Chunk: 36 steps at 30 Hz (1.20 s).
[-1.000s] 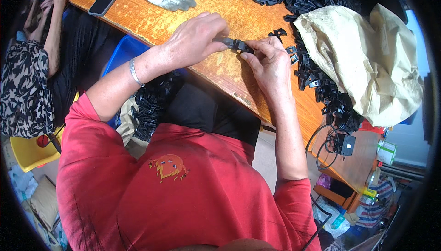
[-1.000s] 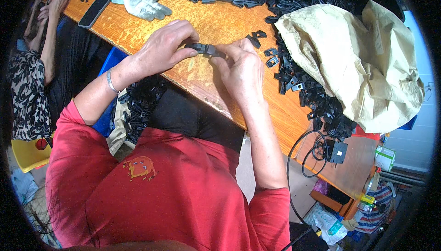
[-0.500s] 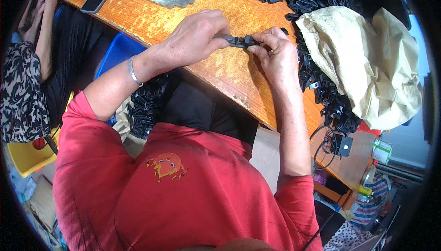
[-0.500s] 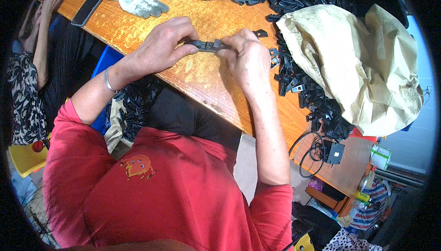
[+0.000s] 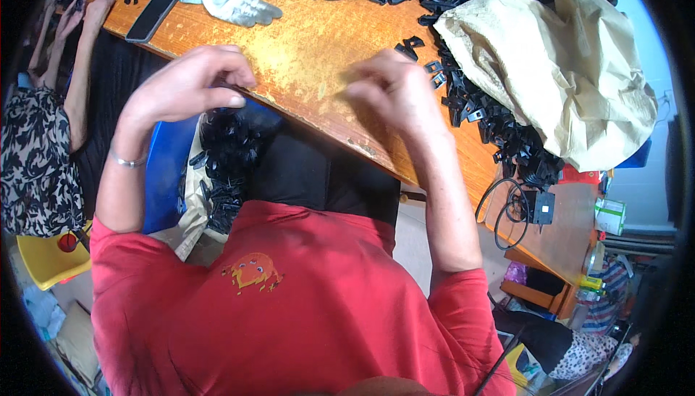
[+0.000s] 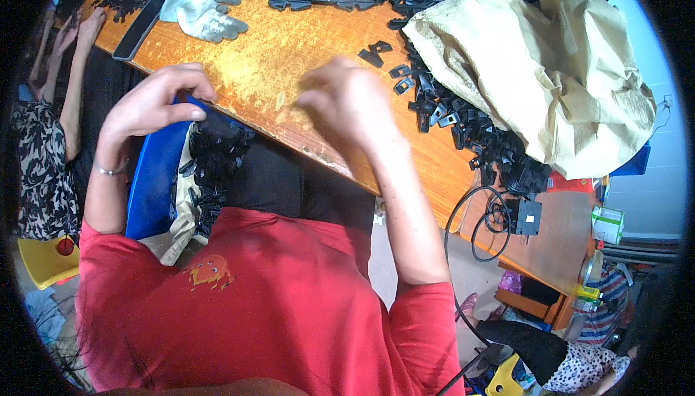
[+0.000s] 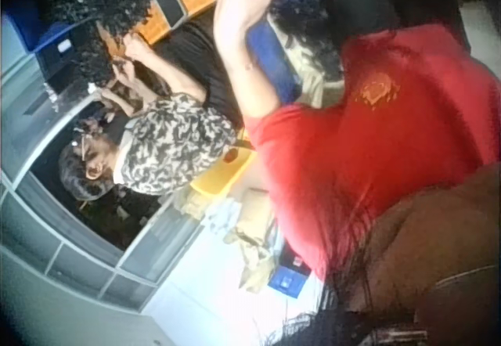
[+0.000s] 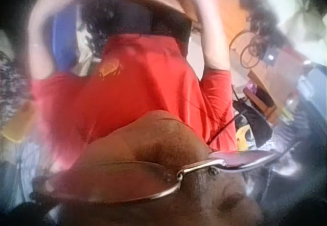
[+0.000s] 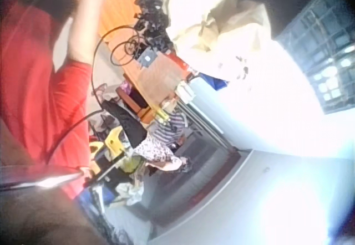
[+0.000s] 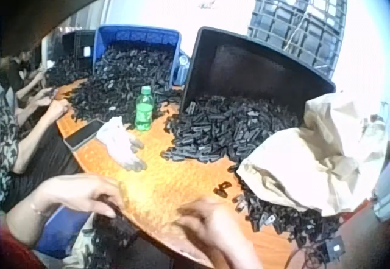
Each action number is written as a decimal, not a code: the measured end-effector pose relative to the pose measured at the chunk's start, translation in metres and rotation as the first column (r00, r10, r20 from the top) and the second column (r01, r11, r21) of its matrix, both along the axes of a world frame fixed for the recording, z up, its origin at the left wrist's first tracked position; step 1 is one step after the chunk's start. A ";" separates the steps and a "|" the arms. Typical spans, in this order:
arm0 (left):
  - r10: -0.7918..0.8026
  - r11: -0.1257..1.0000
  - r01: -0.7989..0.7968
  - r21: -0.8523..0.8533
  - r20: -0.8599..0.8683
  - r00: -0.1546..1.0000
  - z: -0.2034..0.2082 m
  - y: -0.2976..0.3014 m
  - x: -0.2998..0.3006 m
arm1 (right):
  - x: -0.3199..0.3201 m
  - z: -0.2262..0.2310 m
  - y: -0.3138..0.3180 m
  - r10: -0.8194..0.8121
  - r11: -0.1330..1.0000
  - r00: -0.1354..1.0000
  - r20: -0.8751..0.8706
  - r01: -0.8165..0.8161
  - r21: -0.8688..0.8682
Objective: The person assembles plastic components by fitting and snapping small plastic pieces together by hand.
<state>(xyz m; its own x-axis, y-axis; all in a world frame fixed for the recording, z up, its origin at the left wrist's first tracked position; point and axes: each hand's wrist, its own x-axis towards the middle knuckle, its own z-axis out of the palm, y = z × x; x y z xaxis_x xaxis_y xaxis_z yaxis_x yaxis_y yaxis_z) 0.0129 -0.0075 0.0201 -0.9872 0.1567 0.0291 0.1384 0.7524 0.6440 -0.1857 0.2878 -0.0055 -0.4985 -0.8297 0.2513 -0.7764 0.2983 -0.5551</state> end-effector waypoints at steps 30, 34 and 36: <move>0.328 0.786 -0.210 0.582 -0.105 0.939 -0.047 0.055 -0.167 | -0.030 -0.011 0.010 -0.234 0.966 0.934 -0.268 0.256 0.048; 0.069 0.355 -0.273 0.894 0.267 0.961 -0.042 0.069 -0.141 | -0.023 -0.007 0.008 -0.270 0.963 0.962 -0.040 0.270 0.005; 0.033 0.323 -0.280 0.904 0.285 0.958 -0.043 0.072 -0.136 | -0.017 0.000 0.006 -0.285 0.958 0.958 0.001 0.285 0.033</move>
<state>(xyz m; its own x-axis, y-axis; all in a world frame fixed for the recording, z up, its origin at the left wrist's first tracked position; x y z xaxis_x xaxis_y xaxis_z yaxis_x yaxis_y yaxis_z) -0.1234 0.0644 -0.0232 -0.9914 -0.0092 -0.1305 -0.1184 -0.3617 0.9247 -0.2025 0.2934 -0.0052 -0.7170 -0.6603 0.2235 -0.6533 0.5246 -0.5460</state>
